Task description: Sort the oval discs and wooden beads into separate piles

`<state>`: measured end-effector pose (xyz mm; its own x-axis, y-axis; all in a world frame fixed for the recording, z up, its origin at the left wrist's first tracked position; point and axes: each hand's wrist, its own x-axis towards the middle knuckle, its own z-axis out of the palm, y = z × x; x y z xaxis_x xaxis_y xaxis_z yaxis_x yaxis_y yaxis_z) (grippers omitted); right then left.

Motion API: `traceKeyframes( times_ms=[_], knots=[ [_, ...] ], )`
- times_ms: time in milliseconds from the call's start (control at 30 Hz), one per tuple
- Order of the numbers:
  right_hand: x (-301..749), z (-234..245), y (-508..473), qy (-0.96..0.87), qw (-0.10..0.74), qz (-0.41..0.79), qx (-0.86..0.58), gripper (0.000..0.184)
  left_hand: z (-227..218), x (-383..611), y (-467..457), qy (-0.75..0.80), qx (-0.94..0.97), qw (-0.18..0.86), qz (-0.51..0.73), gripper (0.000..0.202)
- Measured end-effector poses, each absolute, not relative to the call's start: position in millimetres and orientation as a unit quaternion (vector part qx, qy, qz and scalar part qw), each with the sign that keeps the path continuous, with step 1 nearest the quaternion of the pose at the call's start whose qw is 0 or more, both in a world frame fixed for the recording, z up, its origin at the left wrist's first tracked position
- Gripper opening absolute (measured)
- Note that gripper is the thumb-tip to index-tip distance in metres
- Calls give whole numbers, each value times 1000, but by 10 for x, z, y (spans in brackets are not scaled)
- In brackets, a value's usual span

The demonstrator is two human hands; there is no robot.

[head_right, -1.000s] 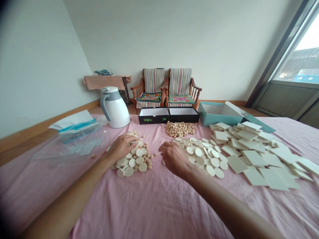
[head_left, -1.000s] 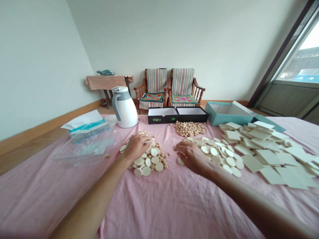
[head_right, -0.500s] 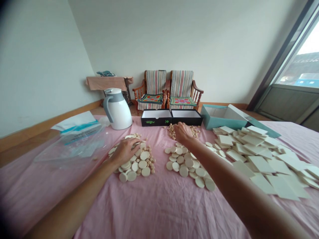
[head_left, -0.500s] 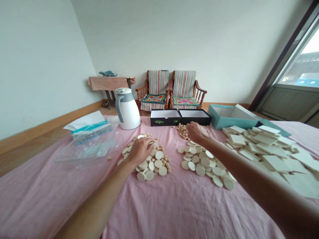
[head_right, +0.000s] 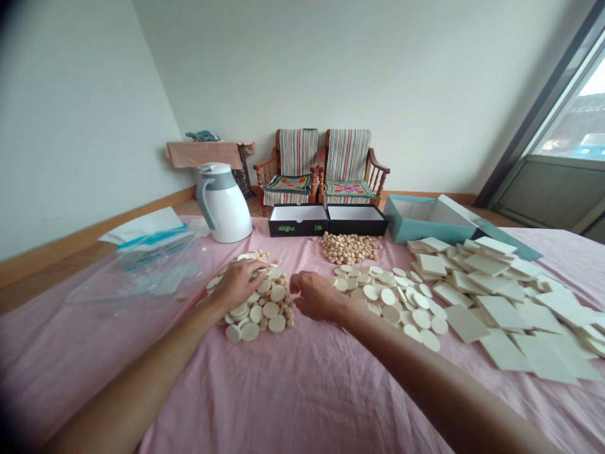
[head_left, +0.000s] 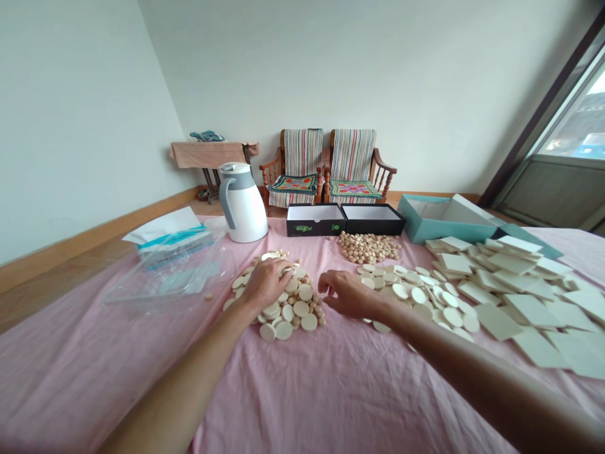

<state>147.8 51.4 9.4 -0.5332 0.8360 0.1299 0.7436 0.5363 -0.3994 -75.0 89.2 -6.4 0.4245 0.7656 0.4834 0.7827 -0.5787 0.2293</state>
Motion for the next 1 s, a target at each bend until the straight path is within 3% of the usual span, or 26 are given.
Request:
traceKeyframes(
  times_ms=[233,500,600,833,1000],
  knots=[
    [1358,-101,441,-839,195,135,-490,22,-71,-750,901,-459,-843,18,-280,20],
    [2100,249,1158,-748,156,-49,-643,22,-70,-752,889,-456,-843,21,-286,17],
    [2155,298,1231,-725,178,-76,-661,22,-68,-757,891,-449,-845,23,-290,17],
    [1527,130,735,-843,166,111,-500,22,45,-694,804,-401,-866,22,-297,15],
    [1268,11,559,-851,189,181,-455,25,118,-606,675,-350,-903,0,-248,9]
  ],
)
